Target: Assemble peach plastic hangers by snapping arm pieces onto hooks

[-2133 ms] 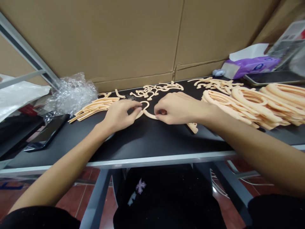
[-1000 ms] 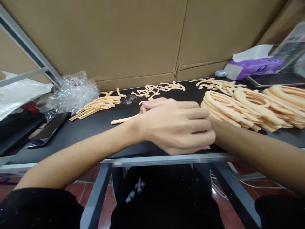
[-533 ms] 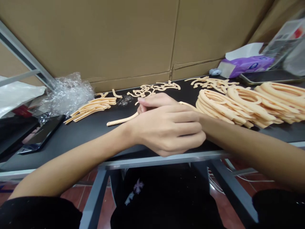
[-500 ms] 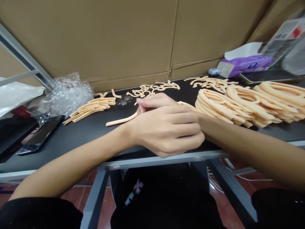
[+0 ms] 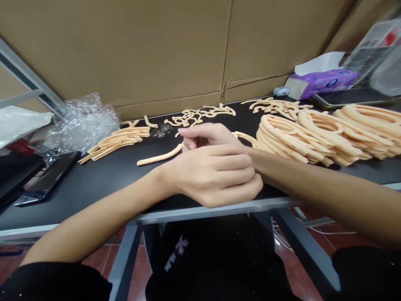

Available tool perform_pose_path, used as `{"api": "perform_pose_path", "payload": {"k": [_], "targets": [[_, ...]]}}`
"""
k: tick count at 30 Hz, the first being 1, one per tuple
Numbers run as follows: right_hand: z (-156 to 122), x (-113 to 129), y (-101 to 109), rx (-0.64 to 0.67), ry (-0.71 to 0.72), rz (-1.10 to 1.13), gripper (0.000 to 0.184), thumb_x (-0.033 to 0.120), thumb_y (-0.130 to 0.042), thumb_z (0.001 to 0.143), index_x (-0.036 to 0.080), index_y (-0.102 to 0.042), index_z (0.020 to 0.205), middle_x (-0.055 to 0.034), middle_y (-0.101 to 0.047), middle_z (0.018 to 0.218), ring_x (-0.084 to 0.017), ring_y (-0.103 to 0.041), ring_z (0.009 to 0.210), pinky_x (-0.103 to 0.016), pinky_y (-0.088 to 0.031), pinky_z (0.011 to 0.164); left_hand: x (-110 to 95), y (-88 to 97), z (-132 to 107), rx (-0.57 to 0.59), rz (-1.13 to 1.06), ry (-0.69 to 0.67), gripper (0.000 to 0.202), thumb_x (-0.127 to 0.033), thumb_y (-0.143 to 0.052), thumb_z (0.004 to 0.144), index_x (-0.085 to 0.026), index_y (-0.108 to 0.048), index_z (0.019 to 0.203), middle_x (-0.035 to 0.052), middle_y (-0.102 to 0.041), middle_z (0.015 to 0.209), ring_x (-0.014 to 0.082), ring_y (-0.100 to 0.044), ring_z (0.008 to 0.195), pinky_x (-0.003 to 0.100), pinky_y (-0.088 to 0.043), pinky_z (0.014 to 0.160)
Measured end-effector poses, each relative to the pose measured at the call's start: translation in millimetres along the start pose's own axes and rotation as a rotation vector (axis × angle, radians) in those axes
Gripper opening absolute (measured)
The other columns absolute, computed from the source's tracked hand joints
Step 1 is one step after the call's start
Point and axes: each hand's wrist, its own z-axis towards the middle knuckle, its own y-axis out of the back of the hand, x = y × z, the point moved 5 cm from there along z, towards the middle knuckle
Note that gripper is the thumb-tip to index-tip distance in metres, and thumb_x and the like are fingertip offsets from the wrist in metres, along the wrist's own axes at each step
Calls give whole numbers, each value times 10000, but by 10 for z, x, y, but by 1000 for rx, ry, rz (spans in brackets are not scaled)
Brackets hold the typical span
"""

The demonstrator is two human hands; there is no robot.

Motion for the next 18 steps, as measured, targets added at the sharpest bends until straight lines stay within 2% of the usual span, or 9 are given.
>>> {"api": "perform_pose_path", "payload": {"k": [2, 4, 6, 8, 10, 11, 13, 15, 18], "targets": [[-8, -49, -30, 27, -98, 274, 400, 394, -518, 1018, 246, -440, 655, 23, -485, 579, -127, -483, 549, -286, -517, 579, 39, 14, -79, 0, 84, -16, 307, -271, -512, 1037, -289, -816, 1003, 98, -823, 1070, 308, -789, 1089, 506, -652, 1037], [27, -176, 46, -128, -144, 433, 272, 322, -698, 908, 232, -526, 717, 39, -524, 619, -113, -496, 574, -261, -493, 578, 119, 85, -223, -12, 255, -30, 347, -260, -465, 1052, -288, -810, 1069, 56, -812, 1164, 261, -785, 1150, 464, -636, 1062], [72, -324, 183, -335, -123, 452, 202, 212, -787, 805, 228, -586, 789, 31, -583, 691, -121, -560, 642, -261, -509, 618, 205, 280, -451, -158, 474, -85, 297, -268, -507, 1017, -285, -797, 1079, 28, -820, 1139, 229, -788, 1122, 407, -642, 1006], [111, -429, 320, -477, -60, 391, 243, 122, -813, 744, 225, -601, 806, 20, -596, 736, -140, -608, 713, -286, -547, 684, 367, 567, -752, -355, 667, 33, 260, -258, -536, 999, -247, -789, 1060, 34, -830, 1012, 205, -791, 973, 381, -642, 913], [136, -485, 428, -548, -10, 300, 264, 80, -826, 717, 220, -616, 795, 9, -602, 755, -156, -632, 759, -320, -576, 745, 622, 857, -1084, -437, 735, 370, 257, -326, -574, 1020, -195, -794, 1041, 64, -833, 978, 191, -755, 898, 361, -615, 881], [144, -500, 466, -563, 1, 261, 255, 78, -831, 714, 217, -634, 798, 3, -612, 764, -163, -641, 773, -336, -586, 769, 759, 990, -1265, -457, 736, 602, 283, -349, -573, 1032, -184, -803, 1037, 64, -839, 1017, 180, -749, 929, 343, -596, 921], [147, -513, 511, -575, 6, 197, 218, 93, -834, 728, 212, -681, 828, -4, -636, 780, -173, -659, 788, -364, -600, 804, 947, 1162, -1569, -428, 712, 964, 313, -372, -586, 1025, -174, -814, 1108, 32, -845, 1076, 153, -730, 979, 307, -552, 1010], [140, -514, 523, -579, 6, 147, 199, 108, -837, 738, 206, -725, 870, -3, -651, 782, -174, -673, 787, -382, -608, 826, 1013, 1233, -1715, -407, 678, 1098, 353, -371, -582, 1010, -139, -819, 1130, 42, -843, 1089, 143, -705, 951, 288, -535, 1010], [125, -511, 506, -573, 14, 99, 207, 129, -857, 737, 195, -765, 911, -4, -669, 768, -177, -692, 782, -392, -623, 840, 1055, 1157, -1702, -312, 576, 1118, 360, -353, -594, 975, -108, -830, 1092, 64, -837, 1031, 159, -681, 900, 295, -530, 960]]}}
